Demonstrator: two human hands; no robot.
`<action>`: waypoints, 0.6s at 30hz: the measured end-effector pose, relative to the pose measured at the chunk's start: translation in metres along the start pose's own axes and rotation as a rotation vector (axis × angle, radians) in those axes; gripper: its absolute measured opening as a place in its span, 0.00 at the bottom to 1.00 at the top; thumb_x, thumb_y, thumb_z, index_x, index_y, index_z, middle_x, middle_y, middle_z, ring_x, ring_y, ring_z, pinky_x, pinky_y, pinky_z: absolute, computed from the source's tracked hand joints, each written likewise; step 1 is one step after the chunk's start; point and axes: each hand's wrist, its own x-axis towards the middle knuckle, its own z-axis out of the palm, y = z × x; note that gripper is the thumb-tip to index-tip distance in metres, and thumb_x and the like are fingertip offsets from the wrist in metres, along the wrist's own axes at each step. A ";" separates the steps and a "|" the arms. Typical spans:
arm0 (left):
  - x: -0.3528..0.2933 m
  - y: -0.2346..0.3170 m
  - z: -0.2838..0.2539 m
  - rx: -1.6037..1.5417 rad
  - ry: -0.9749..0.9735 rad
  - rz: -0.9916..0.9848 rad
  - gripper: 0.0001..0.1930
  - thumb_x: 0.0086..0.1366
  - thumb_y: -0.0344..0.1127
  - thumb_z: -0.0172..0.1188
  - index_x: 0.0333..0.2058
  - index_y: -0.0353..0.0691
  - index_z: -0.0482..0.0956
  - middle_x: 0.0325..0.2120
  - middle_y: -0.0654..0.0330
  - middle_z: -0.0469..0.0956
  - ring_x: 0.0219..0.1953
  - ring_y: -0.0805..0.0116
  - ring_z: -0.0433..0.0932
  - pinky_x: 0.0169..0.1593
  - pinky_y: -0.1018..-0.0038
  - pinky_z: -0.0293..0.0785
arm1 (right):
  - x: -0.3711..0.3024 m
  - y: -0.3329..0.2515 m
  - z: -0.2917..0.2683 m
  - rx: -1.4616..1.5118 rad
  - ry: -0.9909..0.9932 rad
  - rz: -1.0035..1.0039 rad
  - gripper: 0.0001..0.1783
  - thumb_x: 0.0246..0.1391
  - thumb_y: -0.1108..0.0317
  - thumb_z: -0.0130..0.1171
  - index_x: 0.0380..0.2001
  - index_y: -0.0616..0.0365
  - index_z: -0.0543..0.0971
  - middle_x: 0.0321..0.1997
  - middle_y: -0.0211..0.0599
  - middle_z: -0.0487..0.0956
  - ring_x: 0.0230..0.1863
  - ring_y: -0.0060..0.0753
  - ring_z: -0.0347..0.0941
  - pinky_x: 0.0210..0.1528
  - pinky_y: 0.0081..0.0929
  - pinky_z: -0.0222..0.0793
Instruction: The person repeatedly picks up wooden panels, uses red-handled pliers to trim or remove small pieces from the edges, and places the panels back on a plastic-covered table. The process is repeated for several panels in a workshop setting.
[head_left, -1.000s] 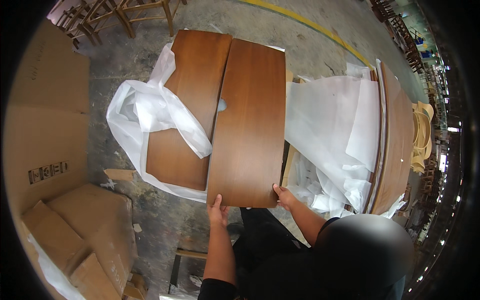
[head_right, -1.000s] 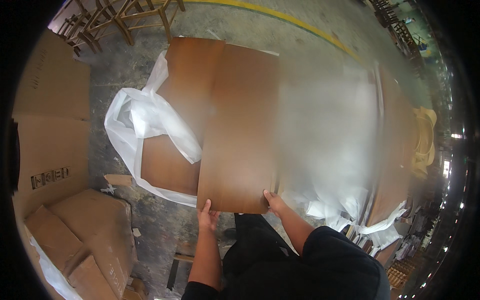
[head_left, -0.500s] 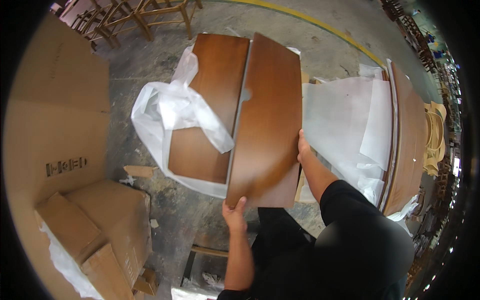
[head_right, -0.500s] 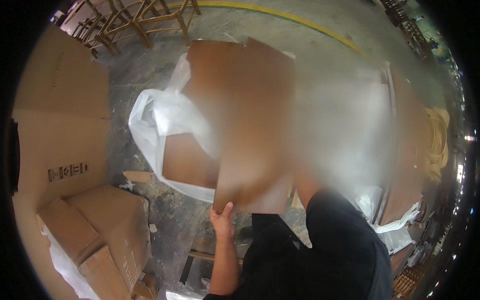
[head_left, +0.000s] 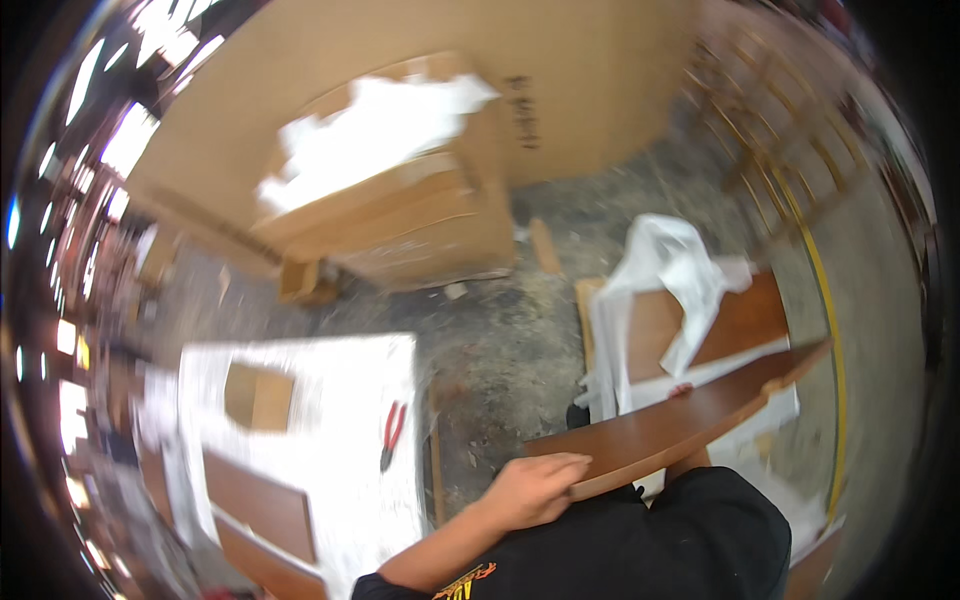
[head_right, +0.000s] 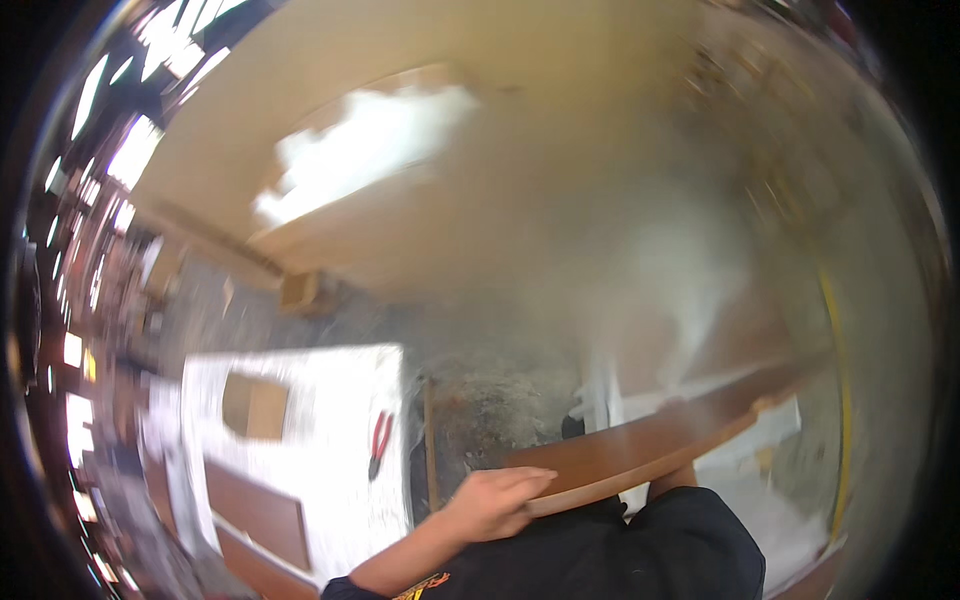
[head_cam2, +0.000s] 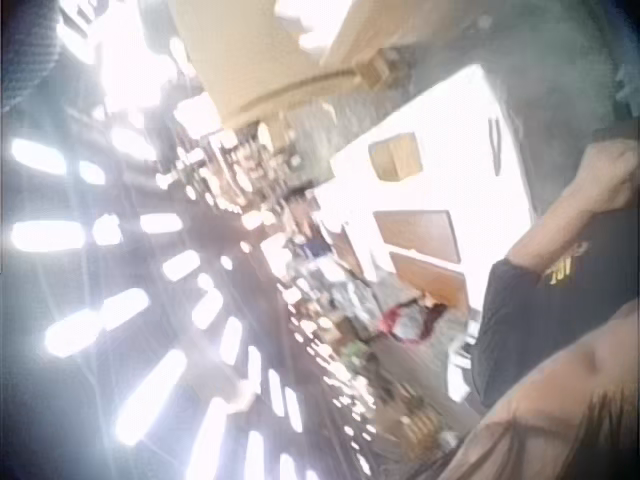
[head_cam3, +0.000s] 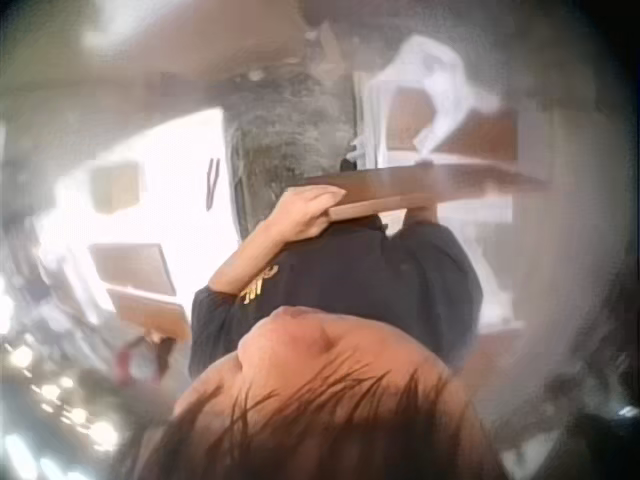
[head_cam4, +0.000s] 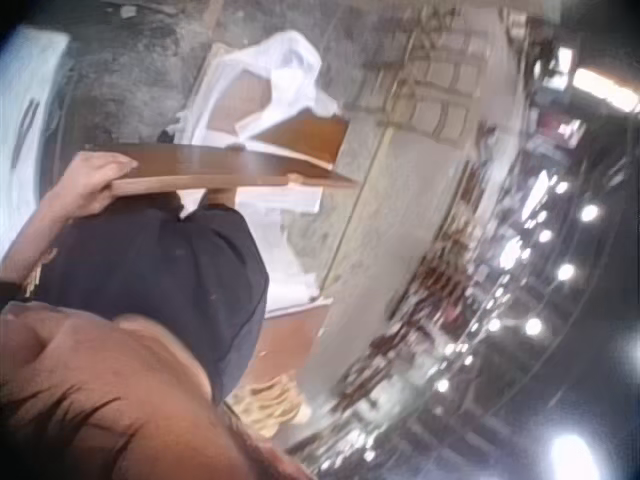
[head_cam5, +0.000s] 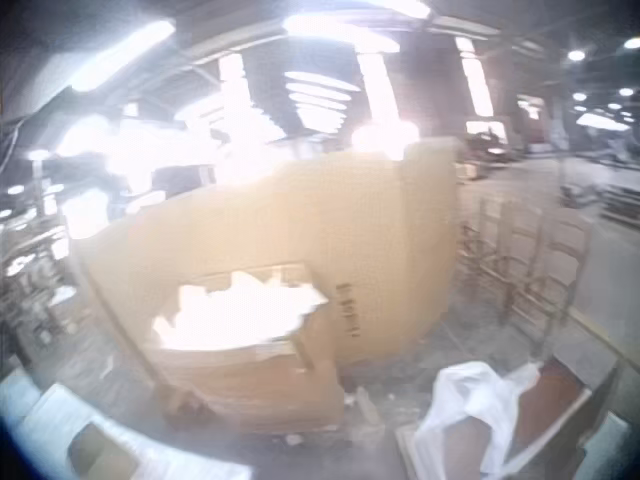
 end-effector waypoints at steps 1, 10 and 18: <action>-0.046 0.006 -0.022 0.010 0.064 -0.079 0.25 0.52 0.24 0.64 0.52 0.38 0.79 0.56 0.52 0.84 0.55 0.51 0.85 0.55 0.60 0.85 | -0.002 0.015 0.023 -0.068 -0.052 0.048 0.39 0.69 0.36 0.53 0.68 0.54 0.74 0.70 0.45 0.77 0.70 0.51 0.73 0.69 0.58 0.70; -0.412 0.098 0.045 0.024 1.152 -0.719 0.19 0.53 0.15 0.63 0.45 0.36 0.84 0.53 0.53 0.86 0.62 0.47 0.82 0.71 0.54 0.71 | -0.101 0.272 0.179 -0.641 -0.463 0.420 0.38 0.67 0.37 0.56 0.67 0.55 0.76 0.69 0.45 0.77 0.68 0.52 0.74 0.68 0.59 0.70; -0.555 0.077 0.175 -0.145 2.345 -0.818 0.08 0.67 0.18 0.64 0.40 0.39 0.82 0.55 0.51 0.83 0.62 0.53 0.79 0.67 0.58 0.76 | -0.211 0.529 0.215 -1.044 -0.668 0.629 0.37 0.66 0.38 0.58 0.65 0.55 0.77 0.67 0.46 0.78 0.67 0.52 0.74 0.67 0.59 0.71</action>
